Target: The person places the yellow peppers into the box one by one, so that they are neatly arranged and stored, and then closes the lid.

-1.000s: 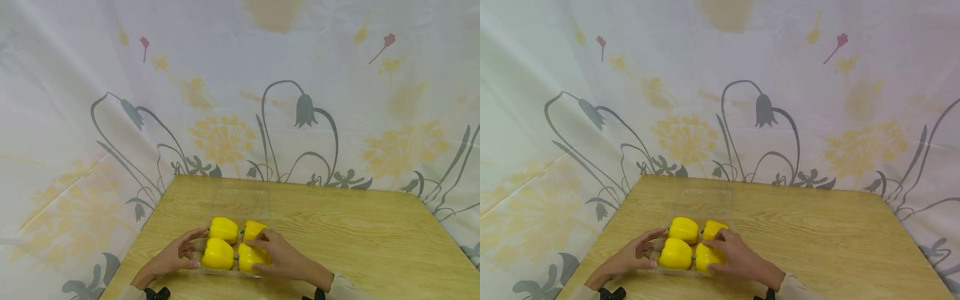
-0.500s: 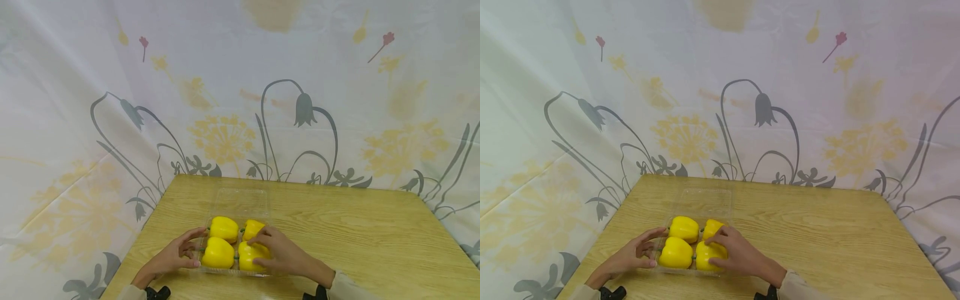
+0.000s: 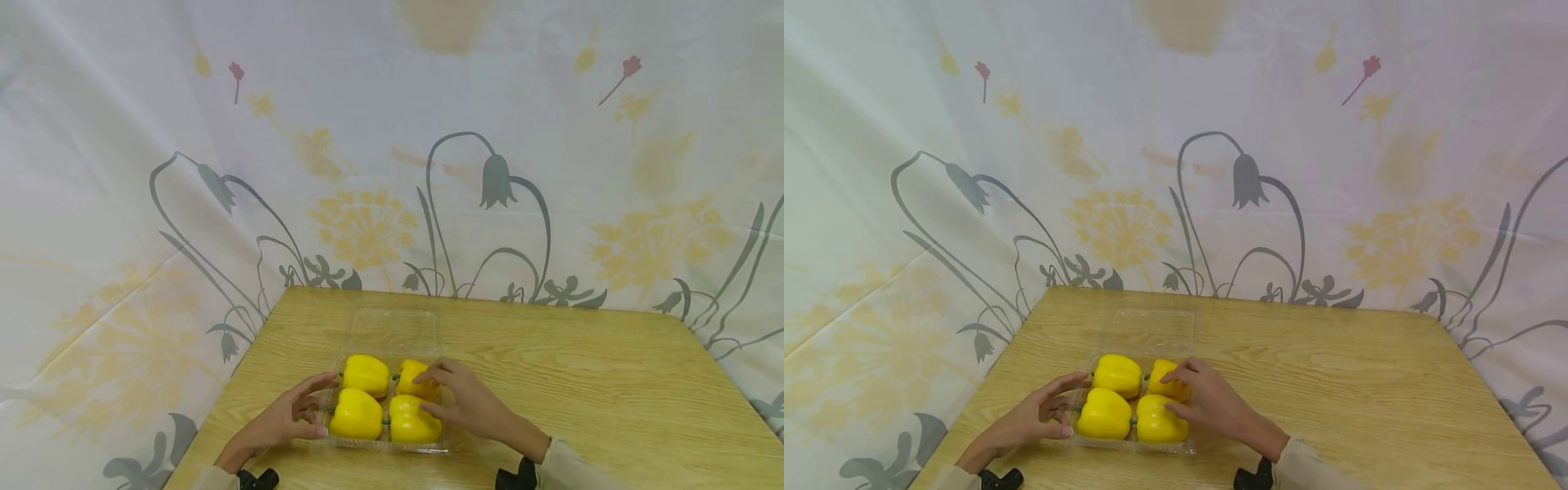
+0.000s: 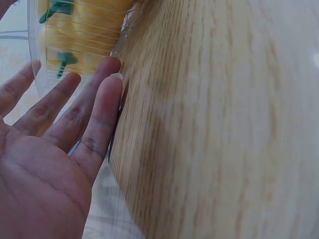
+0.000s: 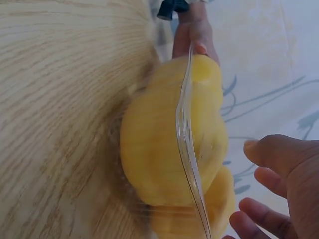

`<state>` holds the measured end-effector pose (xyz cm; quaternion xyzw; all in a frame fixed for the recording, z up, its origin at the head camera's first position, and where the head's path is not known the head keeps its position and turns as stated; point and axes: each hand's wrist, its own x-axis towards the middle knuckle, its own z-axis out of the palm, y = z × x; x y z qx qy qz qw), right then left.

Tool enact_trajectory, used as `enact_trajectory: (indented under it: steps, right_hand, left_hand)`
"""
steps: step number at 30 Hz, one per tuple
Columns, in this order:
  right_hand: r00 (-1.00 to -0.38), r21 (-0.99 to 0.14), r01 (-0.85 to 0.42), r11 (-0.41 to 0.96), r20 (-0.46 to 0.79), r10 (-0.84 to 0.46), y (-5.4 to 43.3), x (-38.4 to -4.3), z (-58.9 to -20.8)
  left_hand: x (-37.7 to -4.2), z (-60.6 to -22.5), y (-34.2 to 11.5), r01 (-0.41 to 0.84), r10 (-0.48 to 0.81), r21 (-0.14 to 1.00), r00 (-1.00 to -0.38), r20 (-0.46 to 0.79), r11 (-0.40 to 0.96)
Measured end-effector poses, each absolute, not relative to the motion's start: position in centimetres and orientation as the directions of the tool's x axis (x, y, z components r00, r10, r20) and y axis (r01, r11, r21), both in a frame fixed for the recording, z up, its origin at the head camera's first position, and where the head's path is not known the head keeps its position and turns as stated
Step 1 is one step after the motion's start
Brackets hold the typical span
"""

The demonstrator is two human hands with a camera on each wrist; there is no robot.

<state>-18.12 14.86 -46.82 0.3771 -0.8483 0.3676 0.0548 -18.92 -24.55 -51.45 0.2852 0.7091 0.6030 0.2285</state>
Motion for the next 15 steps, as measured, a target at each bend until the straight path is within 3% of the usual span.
enact_trajectory:
  steps: [15]
  right_hand:
    - [-0.788,-0.602,-0.611,0.515,0.397,-0.471,16.1,-20.5,-47.6]
  left_hand:
    - [-18.9,-51.5,-24.5,0.124,0.680,0.987,-0.733,0.019,0.106]
